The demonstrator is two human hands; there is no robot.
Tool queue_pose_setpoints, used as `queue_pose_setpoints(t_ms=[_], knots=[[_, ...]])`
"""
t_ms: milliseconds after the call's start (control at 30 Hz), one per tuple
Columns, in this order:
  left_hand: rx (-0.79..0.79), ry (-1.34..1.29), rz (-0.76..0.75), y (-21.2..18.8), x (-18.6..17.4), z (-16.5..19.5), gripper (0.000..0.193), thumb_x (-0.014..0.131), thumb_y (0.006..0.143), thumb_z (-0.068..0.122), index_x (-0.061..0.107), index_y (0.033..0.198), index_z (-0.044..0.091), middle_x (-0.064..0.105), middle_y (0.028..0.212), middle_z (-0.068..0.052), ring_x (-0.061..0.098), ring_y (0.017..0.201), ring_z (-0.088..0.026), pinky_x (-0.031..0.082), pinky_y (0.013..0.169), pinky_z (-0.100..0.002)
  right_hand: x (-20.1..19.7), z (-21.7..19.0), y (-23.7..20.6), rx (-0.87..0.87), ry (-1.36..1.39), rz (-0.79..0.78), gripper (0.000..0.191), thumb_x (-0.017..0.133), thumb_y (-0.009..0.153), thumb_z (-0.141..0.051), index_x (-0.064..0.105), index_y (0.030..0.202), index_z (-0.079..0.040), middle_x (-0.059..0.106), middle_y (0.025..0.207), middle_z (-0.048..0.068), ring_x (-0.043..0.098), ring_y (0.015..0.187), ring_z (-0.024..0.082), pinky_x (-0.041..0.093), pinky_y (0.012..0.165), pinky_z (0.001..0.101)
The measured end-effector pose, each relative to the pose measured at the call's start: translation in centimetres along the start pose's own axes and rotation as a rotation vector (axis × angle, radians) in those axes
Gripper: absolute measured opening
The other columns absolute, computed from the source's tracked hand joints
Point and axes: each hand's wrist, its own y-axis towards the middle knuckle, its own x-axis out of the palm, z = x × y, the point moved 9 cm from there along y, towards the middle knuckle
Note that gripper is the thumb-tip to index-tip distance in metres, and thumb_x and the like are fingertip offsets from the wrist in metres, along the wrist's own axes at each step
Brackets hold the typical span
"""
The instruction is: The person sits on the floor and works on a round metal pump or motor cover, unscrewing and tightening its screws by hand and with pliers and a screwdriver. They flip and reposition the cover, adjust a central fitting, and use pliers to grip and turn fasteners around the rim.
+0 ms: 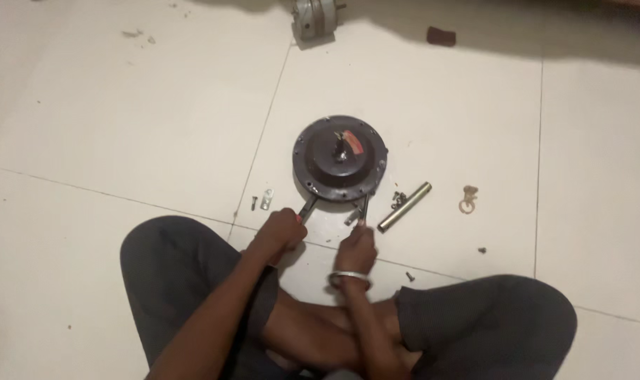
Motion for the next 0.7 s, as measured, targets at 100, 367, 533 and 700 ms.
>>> queue_pose_setpoints(t_ms=[100, 367, 533, 700], knots=[[0.058, 0.006, 0.078, 0.0, -0.5, 0.4, 0.036, 0.06, 0.09, 0.023, 0.068, 0.104, -0.009, 0.071, 0.1, -0.033, 0.071, 0.097, -0.045, 0.057, 0.084, -0.049, -0.8, 1.0, 3.2, -0.233, 0.008, -0.251, 0.054, 0.034, 0.111, -0.04, 0.06, 0.088, 0.002, 0.067, 0.081, 0.027, 0.066, 0.076, 0.045, 0.051, 0.075, 0.0516], [0.004, -0.022, -0.083, 0.2, 0.1, 0.7, 0.03, 0.06, 0.089, 0.017, 0.068, 0.1, -0.01, 0.077, 0.087, -0.027, 0.079, 0.075, -0.035, 0.062, 0.072, -0.045, -3.0, 2.1, 7.7, -0.503, -0.091, -0.412, 0.046, 0.04, 0.11, -0.034, 0.06, 0.093, 0.003, 0.064, 0.079, 0.027, 0.061, 0.07, 0.04, 0.051, 0.072, 0.0467], [-0.046, -0.013, 0.002, 1.1, -2.4, -1.5, 0.037, 0.052, 0.097, 0.025, 0.068, 0.106, -0.007, 0.076, 0.094, -0.028, 0.077, 0.083, -0.041, 0.061, 0.077, -0.049, -3.5, 3.2, 7.8, -0.509, -0.151, -0.586, 0.041, 0.041, 0.106, -0.031, 0.064, 0.098, 0.001, 0.065, 0.075, 0.025, 0.065, 0.067, 0.036, 0.054, 0.069, 0.0454], [0.007, -0.025, 0.266, 2.4, -4.7, -2.3, 0.037, 0.059, 0.091, 0.024, 0.068, 0.109, -0.007, 0.072, 0.104, -0.034, 0.07, 0.098, -0.046, 0.058, 0.085, -0.051, -1.1, 2.5, 4.4, -0.666, 0.099, -0.47, 0.042, 0.043, 0.107, -0.03, 0.065, 0.096, 0.004, 0.069, 0.081, 0.022, 0.065, 0.072, 0.03, 0.052, 0.068, 0.044]])
